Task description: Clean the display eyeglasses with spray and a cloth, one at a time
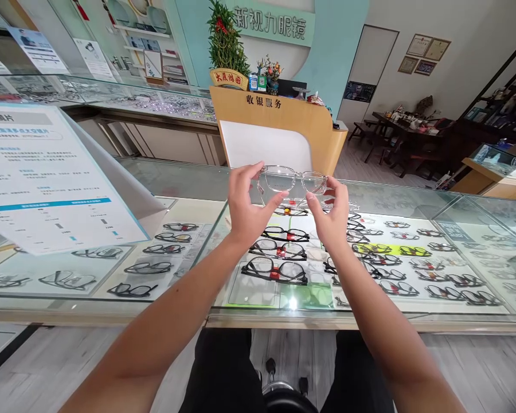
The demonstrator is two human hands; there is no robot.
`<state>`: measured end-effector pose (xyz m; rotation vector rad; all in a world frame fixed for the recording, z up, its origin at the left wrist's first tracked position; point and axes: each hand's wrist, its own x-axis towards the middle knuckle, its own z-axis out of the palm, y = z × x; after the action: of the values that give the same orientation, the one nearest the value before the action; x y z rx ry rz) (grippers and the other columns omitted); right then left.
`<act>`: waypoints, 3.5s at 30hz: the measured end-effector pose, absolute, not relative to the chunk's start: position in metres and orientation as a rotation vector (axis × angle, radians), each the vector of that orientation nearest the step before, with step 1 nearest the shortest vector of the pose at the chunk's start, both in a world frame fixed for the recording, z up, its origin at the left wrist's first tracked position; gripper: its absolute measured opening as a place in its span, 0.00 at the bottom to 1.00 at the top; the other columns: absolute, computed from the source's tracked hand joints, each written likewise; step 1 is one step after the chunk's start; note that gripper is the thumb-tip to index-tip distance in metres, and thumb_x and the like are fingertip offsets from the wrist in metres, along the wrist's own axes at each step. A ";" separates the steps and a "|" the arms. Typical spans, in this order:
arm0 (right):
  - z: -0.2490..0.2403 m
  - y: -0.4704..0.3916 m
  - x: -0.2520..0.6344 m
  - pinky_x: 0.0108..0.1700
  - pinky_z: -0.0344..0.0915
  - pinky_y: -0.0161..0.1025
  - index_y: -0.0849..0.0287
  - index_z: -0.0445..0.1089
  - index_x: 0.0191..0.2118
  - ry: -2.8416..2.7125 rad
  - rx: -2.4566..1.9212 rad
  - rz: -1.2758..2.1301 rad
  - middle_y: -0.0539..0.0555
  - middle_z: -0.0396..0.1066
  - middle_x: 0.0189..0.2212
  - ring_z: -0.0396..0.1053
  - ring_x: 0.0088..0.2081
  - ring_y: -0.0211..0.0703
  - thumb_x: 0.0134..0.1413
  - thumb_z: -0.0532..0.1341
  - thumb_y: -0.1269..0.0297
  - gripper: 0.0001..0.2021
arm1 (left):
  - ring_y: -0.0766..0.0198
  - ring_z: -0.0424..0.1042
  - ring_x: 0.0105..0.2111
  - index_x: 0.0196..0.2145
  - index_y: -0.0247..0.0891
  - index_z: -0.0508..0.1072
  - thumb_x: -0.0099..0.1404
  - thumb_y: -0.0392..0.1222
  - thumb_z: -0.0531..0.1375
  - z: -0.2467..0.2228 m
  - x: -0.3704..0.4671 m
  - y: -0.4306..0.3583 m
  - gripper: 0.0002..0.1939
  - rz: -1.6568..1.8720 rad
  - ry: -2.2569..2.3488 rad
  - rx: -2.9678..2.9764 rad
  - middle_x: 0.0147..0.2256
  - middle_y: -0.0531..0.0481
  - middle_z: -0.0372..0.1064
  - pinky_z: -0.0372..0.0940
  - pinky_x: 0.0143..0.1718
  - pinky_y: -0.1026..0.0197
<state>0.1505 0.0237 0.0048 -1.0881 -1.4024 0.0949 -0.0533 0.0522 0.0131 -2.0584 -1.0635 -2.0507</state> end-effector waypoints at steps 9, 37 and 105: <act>0.008 0.021 0.148 0.55 0.74 0.60 0.47 0.60 0.72 -1.412 -0.970 -0.214 0.63 0.69 0.60 0.70 0.58 0.60 0.67 0.70 0.51 0.33 | 0.47 0.74 0.65 0.70 0.46 0.68 0.67 0.49 0.74 0.005 -0.050 0.058 0.38 -2.164 -1.165 -2.245 0.66 0.39 0.70 0.76 0.59 0.46; 0.013 0.027 0.158 0.61 0.71 0.53 0.50 0.82 0.53 -1.112 -0.852 0.647 0.56 0.83 0.51 0.77 0.49 0.49 0.70 0.64 0.43 0.19 | 0.46 0.74 0.66 0.69 0.45 0.66 0.66 0.47 0.76 0.005 -0.049 0.051 0.40 -2.178 -1.120 -2.184 0.67 0.38 0.70 0.76 0.63 0.42; 0.027 0.027 0.171 0.63 0.69 0.58 0.51 0.83 0.31 -1.526 -0.947 0.906 0.55 0.85 0.49 0.79 0.54 0.55 0.56 0.70 0.58 0.06 | 0.44 0.81 0.60 0.70 0.48 0.68 0.64 0.46 0.76 0.015 -0.058 0.049 0.40 -1.976 -1.149 -2.879 0.65 0.37 0.77 0.79 0.56 0.44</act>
<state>0.1706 0.0273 0.0267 -0.9472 -1.5262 0.9059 -0.0580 0.0491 0.0146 -2.8789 -1.1486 -1.9761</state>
